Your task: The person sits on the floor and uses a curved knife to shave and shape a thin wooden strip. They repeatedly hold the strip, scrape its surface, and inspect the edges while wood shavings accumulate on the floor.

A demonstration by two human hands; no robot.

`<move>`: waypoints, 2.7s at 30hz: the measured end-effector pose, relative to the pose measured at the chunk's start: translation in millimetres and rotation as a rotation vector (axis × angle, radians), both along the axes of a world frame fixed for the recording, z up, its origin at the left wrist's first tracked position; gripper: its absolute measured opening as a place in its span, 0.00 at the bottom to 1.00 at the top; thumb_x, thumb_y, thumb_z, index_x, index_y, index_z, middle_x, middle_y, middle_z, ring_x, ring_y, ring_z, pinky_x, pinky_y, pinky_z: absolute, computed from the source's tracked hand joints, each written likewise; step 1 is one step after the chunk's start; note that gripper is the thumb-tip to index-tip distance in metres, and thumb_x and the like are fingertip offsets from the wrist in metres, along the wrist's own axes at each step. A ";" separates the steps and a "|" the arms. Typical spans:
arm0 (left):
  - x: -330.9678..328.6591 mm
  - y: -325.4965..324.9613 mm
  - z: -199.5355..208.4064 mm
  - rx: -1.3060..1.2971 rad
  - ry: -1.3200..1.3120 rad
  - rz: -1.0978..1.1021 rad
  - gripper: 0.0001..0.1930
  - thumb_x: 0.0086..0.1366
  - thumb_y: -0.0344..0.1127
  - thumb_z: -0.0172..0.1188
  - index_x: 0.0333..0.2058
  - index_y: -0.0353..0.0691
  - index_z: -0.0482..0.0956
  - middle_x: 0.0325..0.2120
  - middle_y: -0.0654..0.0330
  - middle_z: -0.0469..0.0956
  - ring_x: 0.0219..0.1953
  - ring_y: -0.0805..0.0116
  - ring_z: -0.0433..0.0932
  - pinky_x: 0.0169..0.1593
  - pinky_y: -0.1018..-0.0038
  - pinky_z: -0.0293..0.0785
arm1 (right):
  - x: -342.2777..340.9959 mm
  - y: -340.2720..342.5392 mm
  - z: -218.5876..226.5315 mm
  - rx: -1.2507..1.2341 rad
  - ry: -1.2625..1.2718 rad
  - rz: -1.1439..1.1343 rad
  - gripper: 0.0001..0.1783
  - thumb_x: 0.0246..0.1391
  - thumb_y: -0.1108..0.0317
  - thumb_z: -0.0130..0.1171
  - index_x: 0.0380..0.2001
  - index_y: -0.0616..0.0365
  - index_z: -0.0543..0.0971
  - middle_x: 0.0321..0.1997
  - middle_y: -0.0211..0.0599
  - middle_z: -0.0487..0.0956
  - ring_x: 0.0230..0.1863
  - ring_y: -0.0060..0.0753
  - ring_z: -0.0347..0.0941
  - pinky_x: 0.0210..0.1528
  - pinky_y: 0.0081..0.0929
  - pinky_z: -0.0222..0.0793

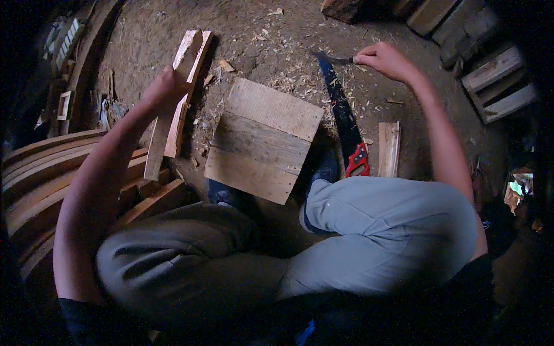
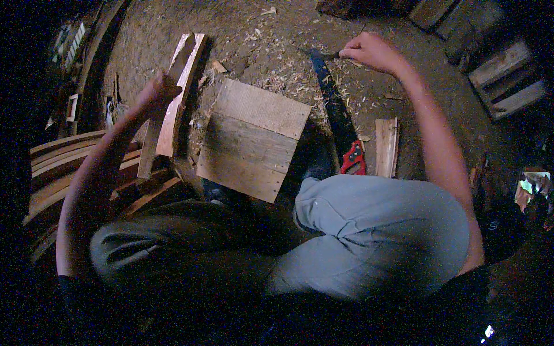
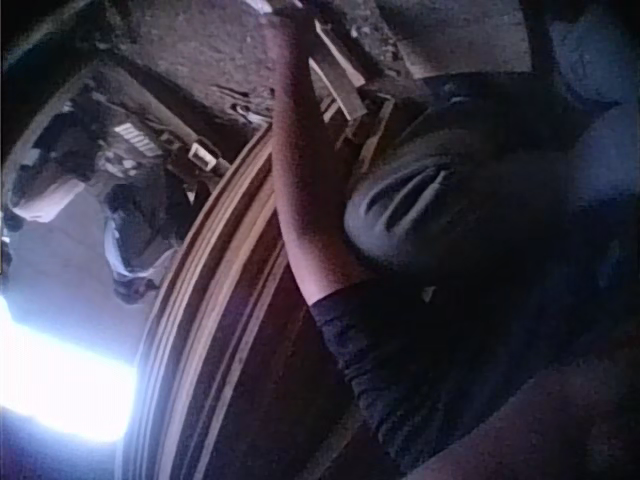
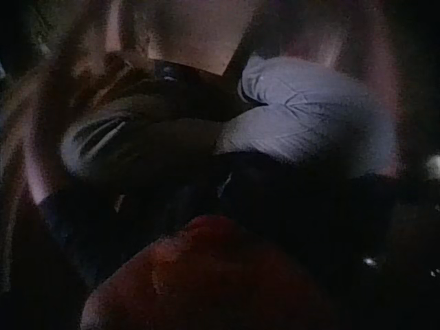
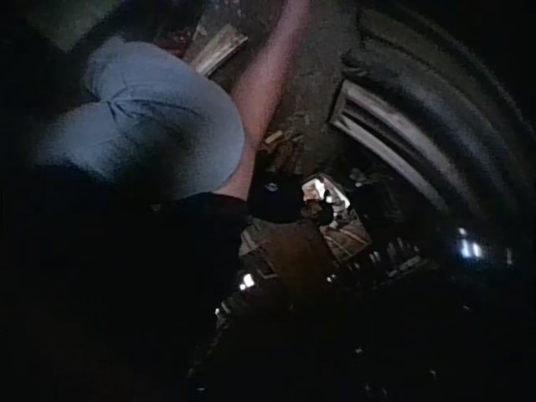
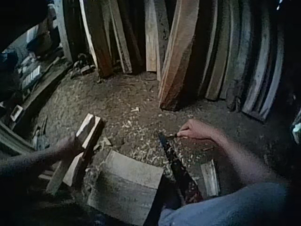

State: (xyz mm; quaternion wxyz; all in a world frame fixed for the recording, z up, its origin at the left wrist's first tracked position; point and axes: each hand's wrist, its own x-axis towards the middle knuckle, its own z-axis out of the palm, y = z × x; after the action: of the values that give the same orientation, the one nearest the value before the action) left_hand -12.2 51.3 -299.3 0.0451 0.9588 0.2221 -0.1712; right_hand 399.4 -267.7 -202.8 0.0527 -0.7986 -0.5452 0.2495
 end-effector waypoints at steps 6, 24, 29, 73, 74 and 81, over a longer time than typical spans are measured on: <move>2.3 2.2 -6.9 -0.045 -0.053 0.042 0.22 0.57 0.46 0.58 0.37 0.30 0.68 0.31 0.43 0.76 0.40 0.41 0.76 0.43 0.56 0.74 | -48.8 -8.4 14.3 -0.192 0.459 0.074 0.17 0.50 0.56 0.63 0.36 0.59 0.83 0.26 0.29 0.80 0.25 0.17 0.69 0.28 0.21 0.66; 15.9 -44.0 51.7 0.109 0.075 -0.158 0.05 0.53 0.34 0.55 0.29 0.42 0.76 0.27 0.52 0.73 0.34 0.52 0.74 0.41 0.61 0.74 | -74.0 -6.5 0.7 -0.245 0.552 0.279 0.14 0.49 0.60 0.63 0.34 0.59 0.83 0.30 0.33 0.83 0.31 0.19 0.75 0.35 0.23 0.70; 12.3 -35.2 35.2 -0.030 -0.058 -0.017 0.06 0.57 0.35 0.54 0.30 0.41 0.76 0.26 0.49 0.73 0.34 0.48 0.74 0.40 0.60 0.74 | -67.3 -4.7 -8.8 -0.160 0.379 0.181 0.14 0.48 0.61 0.64 0.35 0.59 0.83 0.32 0.34 0.83 0.35 0.22 0.77 0.40 0.24 0.71; -7.9 -7.7 31.7 -0.013 0.049 0.061 0.15 0.60 0.41 0.54 0.28 0.31 0.73 0.29 0.41 0.75 0.34 0.46 0.78 0.40 0.57 0.75 | -139.3 0.0 -1.5 -0.116 0.517 0.481 0.13 0.48 0.59 0.64 0.34 0.55 0.82 0.32 0.37 0.82 0.34 0.33 0.79 0.40 0.28 0.72; -4.5 -3.9 14.9 -0.060 -0.080 0.177 0.14 0.59 0.40 0.54 0.29 0.31 0.73 0.29 0.41 0.75 0.34 0.46 0.78 0.40 0.57 0.75 | -155.6 -10.3 -3.1 -0.181 0.490 0.528 0.13 0.48 0.57 0.63 0.33 0.52 0.83 0.31 0.38 0.82 0.34 0.36 0.79 0.39 0.30 0.72; 20.2 -30.5 47.0 0.100 0.108 -0.114 0.08 0.59 0.36 0.54 0.32 0.39 0.76 0.26 0.50 0.74 0.34 0.50 0.77 0.36 0.62 0.77 | -93.2 -2.7 6.0 0.208 0.032 -0.012 0.13 0.51 0.59 0.61 0.34 0.56 0.82 0.31 0.36 0.82 0.34 0.24 0.78 0.39 0.25 0.71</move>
State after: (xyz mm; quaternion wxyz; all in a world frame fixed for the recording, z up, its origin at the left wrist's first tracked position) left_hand 8.0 20.9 -252.3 -0.0246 0.9603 0.1776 -0.2137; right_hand 306.3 -270.4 -196.7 0.1456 -0.7878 -0.5627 0.2038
